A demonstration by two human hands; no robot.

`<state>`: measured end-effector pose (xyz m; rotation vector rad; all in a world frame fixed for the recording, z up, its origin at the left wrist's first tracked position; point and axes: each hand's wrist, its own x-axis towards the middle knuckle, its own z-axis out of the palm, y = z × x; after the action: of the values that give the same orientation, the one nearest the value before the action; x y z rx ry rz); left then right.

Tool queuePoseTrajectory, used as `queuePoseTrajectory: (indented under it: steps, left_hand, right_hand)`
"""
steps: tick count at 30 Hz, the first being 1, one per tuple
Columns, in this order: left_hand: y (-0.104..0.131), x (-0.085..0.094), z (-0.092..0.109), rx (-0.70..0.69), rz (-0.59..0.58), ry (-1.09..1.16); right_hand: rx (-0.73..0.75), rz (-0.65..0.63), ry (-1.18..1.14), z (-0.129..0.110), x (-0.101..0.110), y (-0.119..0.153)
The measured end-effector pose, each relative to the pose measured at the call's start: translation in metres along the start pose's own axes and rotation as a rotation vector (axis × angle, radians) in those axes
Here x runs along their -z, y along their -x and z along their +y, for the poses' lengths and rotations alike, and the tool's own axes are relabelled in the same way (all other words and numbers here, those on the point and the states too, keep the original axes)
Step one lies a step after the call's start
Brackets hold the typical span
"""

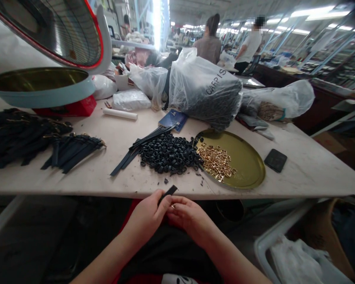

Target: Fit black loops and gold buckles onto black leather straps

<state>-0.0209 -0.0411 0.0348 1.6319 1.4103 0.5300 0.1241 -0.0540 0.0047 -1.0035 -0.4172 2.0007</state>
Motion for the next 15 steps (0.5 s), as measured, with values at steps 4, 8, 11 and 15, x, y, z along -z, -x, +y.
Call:
queuePoseTrajectory:
  steps: [4,8,11,15]
  left_hand:
    - [0.004,-0.007,-0.011,0.051,-0.091,0.126]
    - [-0.001,-0.021,-0.014,0.046,-0.097,0.203]
    - [-0.007,-0.024,-0.011,0.015,-0.062,0.195]
    - [-0.012,-0.023,-0.009,0.024,-0.096,0.172]
  right_hand:
    - [0.121,0.193,-0.184,-0.002,0.005,-0.015]
    - [0.133,0.194,-0.214,0.006,-0.005,-0.023]
    - [0.195,0.183,-0.109,0.015,-0.01,-0.022]
    - [0.267,0.232,0.112,0.018,0.001,-0.021]
